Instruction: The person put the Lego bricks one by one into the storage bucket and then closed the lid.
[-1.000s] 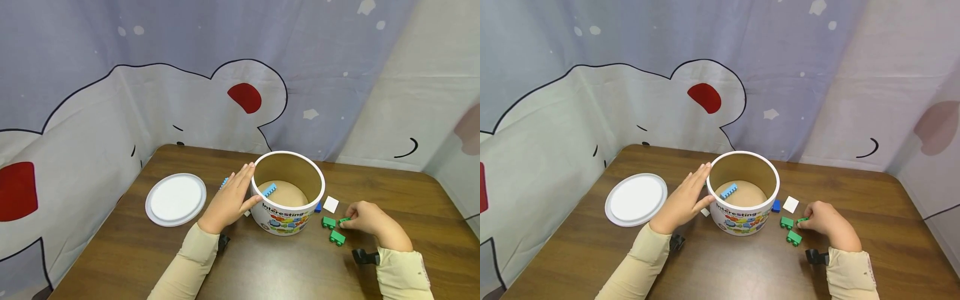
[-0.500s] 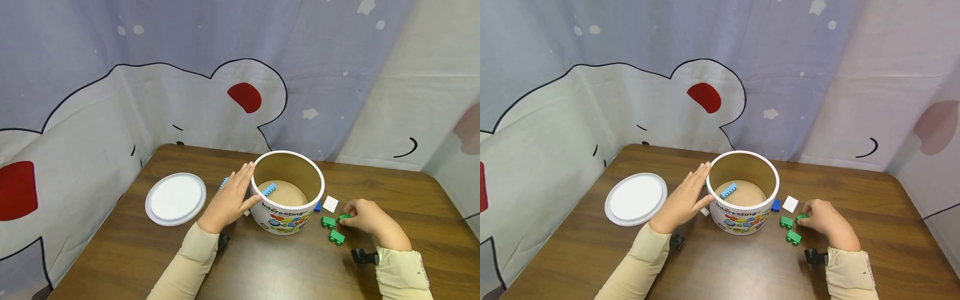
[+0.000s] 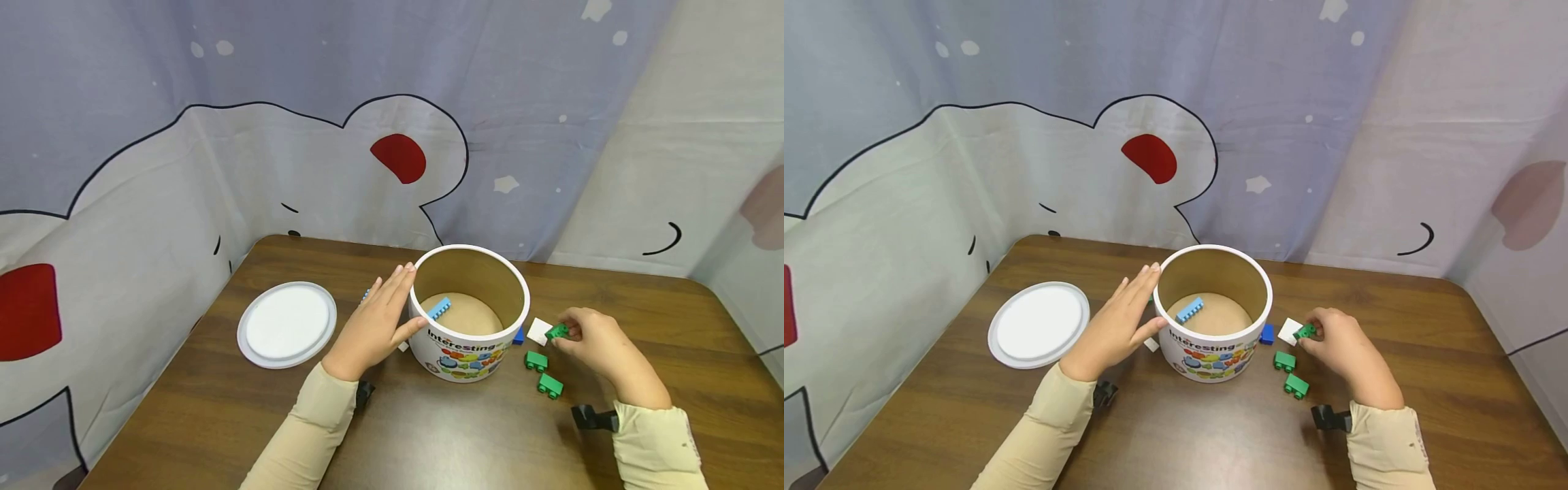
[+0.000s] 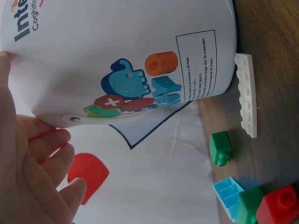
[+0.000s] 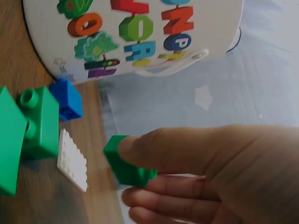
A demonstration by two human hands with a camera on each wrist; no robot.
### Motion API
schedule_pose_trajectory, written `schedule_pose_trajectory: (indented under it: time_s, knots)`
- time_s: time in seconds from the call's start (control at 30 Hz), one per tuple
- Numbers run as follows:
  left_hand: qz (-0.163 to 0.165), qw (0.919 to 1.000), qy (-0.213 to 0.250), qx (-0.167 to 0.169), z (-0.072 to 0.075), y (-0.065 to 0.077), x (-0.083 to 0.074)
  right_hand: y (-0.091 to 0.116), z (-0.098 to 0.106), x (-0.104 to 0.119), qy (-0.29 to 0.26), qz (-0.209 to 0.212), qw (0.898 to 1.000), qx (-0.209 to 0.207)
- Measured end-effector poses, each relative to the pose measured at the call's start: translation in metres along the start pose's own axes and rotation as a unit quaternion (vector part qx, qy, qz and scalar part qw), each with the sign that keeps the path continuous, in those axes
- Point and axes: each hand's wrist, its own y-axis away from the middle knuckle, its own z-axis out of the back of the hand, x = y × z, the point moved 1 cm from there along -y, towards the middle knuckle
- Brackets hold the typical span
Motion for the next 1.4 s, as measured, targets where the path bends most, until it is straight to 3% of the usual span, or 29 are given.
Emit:
schedule_pose_trajectory:
  time_s: [0.4,0.63,0.77,1.1,1.4]
  knots:
    - [-0.002,1.0000,0.007,0.005,0.001,0.000,0.000,0.002,0.006,0.025,-0.007,0.041,0.992,-0.120]
    - [0.004,0.9999,0.012,0.009,-0.001,0.001,0.000,0.004,0.012,0.038,-0.005,0.079,0.969,-0.234]
    - [0.000,0.9999,0.016,0.003,-0.001,0.000,0.001,0.003,0.016,0.044,-0.010,0.093,0.956,-0.279]
    - [-0.002,0.9997,0.023,0.004,0.000,0.000,0.001,0.000,0.028,0.067,-0.046,0.116,0.935,-0.332]
    - [0.006,0.9996,0.024,0.011,0.000,0.000,0.000,-0.013,0.027,0.094,-0.068,0.157,0.933,-0.315]
